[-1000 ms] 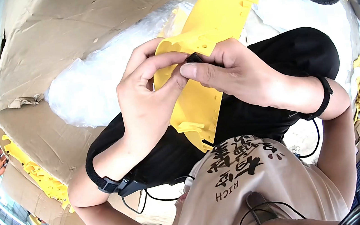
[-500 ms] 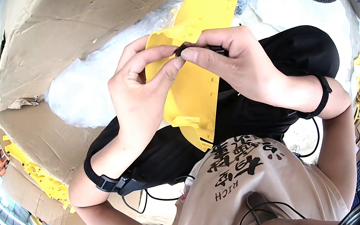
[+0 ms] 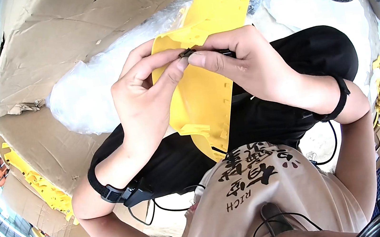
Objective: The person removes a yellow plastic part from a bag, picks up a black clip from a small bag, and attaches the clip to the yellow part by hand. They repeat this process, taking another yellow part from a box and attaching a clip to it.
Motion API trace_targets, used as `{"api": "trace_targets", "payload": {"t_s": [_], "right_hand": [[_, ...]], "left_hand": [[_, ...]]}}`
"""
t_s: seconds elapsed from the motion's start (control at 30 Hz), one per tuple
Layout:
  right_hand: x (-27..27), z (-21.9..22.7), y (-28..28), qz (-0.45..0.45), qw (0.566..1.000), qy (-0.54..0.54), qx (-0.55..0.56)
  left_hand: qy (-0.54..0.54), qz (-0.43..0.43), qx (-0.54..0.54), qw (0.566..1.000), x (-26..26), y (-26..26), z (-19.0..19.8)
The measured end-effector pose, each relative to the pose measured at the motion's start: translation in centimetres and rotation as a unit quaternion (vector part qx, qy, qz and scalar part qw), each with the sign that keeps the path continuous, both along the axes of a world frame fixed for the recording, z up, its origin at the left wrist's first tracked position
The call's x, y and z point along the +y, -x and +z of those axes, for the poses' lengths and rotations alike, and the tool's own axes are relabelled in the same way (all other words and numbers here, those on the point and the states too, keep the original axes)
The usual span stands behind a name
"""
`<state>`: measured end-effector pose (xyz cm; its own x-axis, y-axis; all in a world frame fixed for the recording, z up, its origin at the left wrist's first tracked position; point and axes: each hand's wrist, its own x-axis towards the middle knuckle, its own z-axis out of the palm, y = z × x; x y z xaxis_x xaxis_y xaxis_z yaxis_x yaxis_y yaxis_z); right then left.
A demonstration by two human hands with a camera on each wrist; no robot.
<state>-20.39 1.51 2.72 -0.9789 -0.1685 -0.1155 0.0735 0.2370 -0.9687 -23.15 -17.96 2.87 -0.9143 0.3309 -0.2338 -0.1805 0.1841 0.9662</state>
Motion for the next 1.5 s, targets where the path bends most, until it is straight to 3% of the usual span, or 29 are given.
{"api": "trace_targets", "payload": {"t_s": [0.13,0.27,0.33,0.47,0.53,0.67,0.73,0.83,0.9,0.97,1.03,1.33,1.5], "right_hand": [[-0.2,-0.4,-0.1,-0.001,0.993,0.105,-0.051],[-0.1,-0.4,0.0,0.005,0.994,0.1,-0.053],[0.2,0.6,0.1,-0.018,0.985,0.092,-0.145],[0.1,0.4,0.2,-0.035,0.979,0.128,-0.153],[-0.3,-0.4,-0.1,-0.046,0.989,0.108,-0.086],[0.5,0.5,0.2,-0.045,0.985,0.093,-0.14],[1.0,1.0,0.3,-0.04,0.959,0.172,-0.222],[1.3,2.0,0.1,-0.034,0.939,0.235,-0.25],[2.0,2.5,0.3,-0.015,0.943,0.227,-0.244],[2.6,2.9,0.3,0.004,0.946,0.22,-0.238],[2.9,3.0,0.2,0.015,0.955,0.173,-0.24],[2.4,2.8,-0.3,0.081,0.93,0.254,-0.252],[2.6,2.6,-0.4,0.081,0.93,0.256,-0.251]], "left_hand": [[0.028,-0.015,0.051,0.998,0.0,0.1,-0.4],[0.047,-0.015,0.065,0.997,0.0,-0.2,-0.9],[0.049,0.004,0.044,0.998,0.2,-0.2,-0.3],[0.011,0.043,-0.004,0.999,0.3,-0.1,-0.6],[0.006,0.043,-0.004,0.999,0.3,-0.1,-0.8],[0.022,0.02,0.033,0.999,0.1,0.2,-0.8],[0.033,0.021,0.036,0.999,-0.3,0.8,-0.4],[0.049,0.032,0.063,0.996,-1.3,1.8,-0.7],[0.097,0.02,0.119,0.988,-2.3,2.3,-1.0],[0.08,0.035,0.121,0.989,-2.7,2.5,-1.3],[0.135,0.034,0.1,0.985,-3.3,2.5,-1.4],[0.141,-0.034,0.231,0.962,-1.8,1.7,-0.6],[0.148,-0.055,0.238,0.958,-1.5,1.5,-0.3]]}}
